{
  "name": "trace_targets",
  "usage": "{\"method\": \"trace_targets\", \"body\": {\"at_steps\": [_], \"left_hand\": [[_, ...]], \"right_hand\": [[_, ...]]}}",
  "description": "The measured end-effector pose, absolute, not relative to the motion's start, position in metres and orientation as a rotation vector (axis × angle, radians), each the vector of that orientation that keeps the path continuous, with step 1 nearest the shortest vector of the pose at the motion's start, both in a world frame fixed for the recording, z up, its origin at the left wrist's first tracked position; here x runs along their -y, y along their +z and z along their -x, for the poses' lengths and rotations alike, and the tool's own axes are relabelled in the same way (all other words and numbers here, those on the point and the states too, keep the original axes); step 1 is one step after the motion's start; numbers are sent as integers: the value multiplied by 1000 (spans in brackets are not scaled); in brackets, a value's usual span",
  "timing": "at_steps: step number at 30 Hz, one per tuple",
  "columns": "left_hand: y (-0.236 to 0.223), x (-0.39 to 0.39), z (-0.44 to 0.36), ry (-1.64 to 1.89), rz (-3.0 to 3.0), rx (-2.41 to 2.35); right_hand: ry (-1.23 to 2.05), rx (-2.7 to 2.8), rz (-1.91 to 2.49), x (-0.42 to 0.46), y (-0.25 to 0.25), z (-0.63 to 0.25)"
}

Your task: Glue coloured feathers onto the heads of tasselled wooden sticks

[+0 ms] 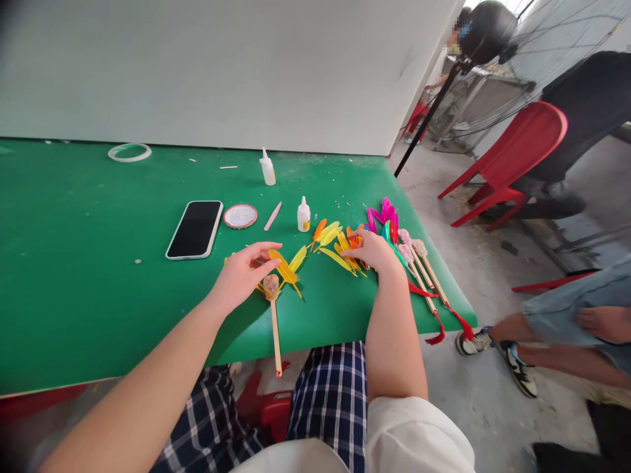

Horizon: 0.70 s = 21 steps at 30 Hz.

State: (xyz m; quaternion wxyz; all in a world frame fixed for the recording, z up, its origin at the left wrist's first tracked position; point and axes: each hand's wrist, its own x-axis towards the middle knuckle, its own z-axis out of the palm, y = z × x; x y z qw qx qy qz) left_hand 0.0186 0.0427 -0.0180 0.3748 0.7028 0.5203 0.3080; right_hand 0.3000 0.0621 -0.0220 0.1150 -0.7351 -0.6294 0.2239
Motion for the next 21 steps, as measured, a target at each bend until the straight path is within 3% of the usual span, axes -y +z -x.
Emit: {"method": "trace_targets", "body": {"at_steps": [21], "left_hand": [[-19,-41,-23,779,-1805,-1302]], "right_hand": [[447,2044,2200,-65,-25,-287]]}}
